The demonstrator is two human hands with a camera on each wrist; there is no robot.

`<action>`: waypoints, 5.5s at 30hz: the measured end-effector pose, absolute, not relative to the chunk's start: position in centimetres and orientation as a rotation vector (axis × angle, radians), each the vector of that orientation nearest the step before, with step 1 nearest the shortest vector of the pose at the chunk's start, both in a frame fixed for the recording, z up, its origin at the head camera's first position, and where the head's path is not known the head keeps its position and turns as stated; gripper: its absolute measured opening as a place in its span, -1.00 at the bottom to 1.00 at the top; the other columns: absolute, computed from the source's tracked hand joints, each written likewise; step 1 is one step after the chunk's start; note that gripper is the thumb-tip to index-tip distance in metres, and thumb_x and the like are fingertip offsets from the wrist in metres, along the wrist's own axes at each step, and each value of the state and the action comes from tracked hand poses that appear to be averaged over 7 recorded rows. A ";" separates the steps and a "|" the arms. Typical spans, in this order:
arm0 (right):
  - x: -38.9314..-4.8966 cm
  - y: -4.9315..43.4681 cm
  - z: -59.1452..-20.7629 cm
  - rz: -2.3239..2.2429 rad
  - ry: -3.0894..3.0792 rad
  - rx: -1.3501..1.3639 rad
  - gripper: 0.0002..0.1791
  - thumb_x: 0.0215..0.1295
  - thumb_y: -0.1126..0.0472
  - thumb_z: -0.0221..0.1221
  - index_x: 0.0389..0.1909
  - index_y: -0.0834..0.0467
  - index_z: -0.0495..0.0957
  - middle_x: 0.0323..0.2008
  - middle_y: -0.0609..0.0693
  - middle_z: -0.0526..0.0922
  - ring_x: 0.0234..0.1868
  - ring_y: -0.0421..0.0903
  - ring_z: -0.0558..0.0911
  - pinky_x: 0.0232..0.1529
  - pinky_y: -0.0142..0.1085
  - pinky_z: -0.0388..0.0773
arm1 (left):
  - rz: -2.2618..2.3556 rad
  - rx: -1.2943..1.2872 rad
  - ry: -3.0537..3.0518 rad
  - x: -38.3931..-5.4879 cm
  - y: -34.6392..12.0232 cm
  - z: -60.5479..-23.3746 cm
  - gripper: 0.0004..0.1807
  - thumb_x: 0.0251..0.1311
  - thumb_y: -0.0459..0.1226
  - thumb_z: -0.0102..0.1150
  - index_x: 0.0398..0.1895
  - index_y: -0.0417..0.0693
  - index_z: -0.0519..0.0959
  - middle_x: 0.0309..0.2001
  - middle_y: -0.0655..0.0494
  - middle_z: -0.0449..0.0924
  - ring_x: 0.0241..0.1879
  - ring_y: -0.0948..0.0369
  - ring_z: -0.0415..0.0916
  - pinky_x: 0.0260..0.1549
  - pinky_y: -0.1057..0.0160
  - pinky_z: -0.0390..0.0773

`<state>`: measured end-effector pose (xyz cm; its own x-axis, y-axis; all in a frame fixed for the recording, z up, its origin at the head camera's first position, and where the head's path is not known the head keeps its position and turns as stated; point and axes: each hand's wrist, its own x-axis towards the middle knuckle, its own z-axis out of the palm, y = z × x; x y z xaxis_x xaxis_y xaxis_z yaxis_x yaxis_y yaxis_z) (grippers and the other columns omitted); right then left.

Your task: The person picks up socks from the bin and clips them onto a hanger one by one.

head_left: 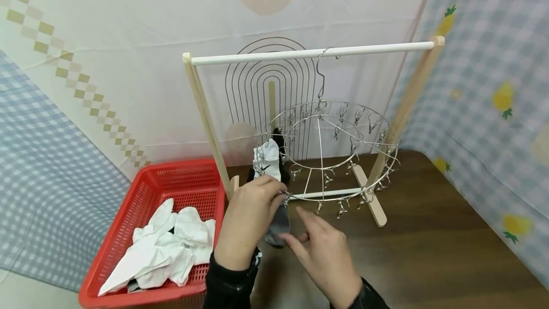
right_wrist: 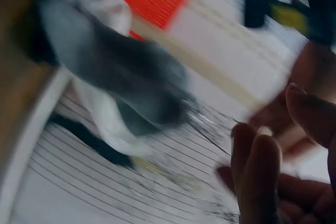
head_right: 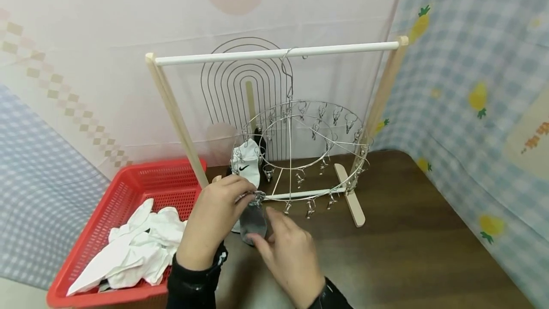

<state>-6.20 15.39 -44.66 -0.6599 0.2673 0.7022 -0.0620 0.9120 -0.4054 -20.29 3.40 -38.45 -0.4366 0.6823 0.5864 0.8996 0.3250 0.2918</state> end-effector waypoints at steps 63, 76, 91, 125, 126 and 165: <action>-13.4 15.0 -47.7 0.963 -2.150 -0.327 -0.79 0.19 0.38 0.63 -0.18 0.27 0.86 -0.23 0.18 0.93 -0.40 -0.03 0.82 -0.31 -0.31 0.78 | -0.593 -1.195 -3.071 -40.6 -11.5 -42.0 -0.70 0.38 -0.22 0.58 -0.44 -0.01 0.62 -0.49 0.19 0.49 -0.42 0.22 0.39 -0.34 0.22 0.41; -13.5 14.8 -46.8 1.225 -2.036 -0.307 -0.87 0.29 0.40 0.55 -0.18 0.20 0.87 -0.22 0.07 0.93 -0.30 -0.29 0.81 -0.21 -0.41 0.75 | -1.133 -1.878 -2.310 -26.2 -7.4 -34.6 -0.80 0.30 -0.39 0.60 -0.07 0.04 0.89 -0.16 0.21 0.91 -0.19 0.42 0.74 -0.15 0.29 0.79; -12.8 15.0 -45.0 1.733 -1.896 -0.351 -0.87 0.43 0.51 0.38 -0.07 0.40 0.81 -0.01 0.35 0.88 -0.05 -0.31 0.84 0.07 -0.38 0.78 | -0.961 -1.847 -2.652 -25.2 -0.8 -39.6 -0.98 0.36 -0.32 0.57 -0.26 -0.02 0.87 -0.30 0.16 0.89 -0.33 0.43 0.64 -0.26 0.37 0.64; -6.6 17.0 -39.8 0.382 -2.300 -0.097 -0.69 0.14 0.32 0.67 -0.12 0.02 0.84 -0.17 -0.14 0.87 -0.27 -0.29 0.77 -0.32 -0.35 0.72 | -0.884 -1.490 -2.618 -26.0 -3.4 -39.2 -0.75 0.19 -0.46 0.56 -0.36 0.14 0.79 -0.33 0.29 0.85 -0.29 0.33 0.77 -0.22 0.20 0.74; -6.4 17.3 -39.8 0.307 -2.249 -0.129 -0.64 0.09 0.37 0.68 -0.10 0.06 0.85 -0.13 -0.10 0.87 -0.22 -0.20 0.79 -0.30 -0.29 0.73 | -0.875 -1.485 -2.613 -26.1 -3.5 -39.1 -0.74 0.18 -0.46 0.57 -0.36 0.15 0.79 -0.34 0.30 0.84 -0.29 0.33 0.77 -0.22 0.17 0.74; -10.3 12.5 -43.3 0.310 -2.255 -0.112 -0.77 0.17 0.12 0.66 -0.24 0.09 0.84 -0.33 -0.08 0.88 -0.47 -0.19 0.77 -0.46 -0.29 0.67 | -0.859 -1.454 -2.222 -24.4 -0.8 -40.1 -0.92 0.32 -0.30 0.61 -0.17 0.02 0.89 -0.16 0.14 0.81 -0.20 0.18 0.82 -0.18 0.15 0.80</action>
<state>-10.28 12.50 -43.26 -0.6468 0.1836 0.7403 -0.0231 0.9655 -0.2596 -24.44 -0.81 -40.05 -0.4130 0.6985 0.5844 0.9100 0.2902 0.2962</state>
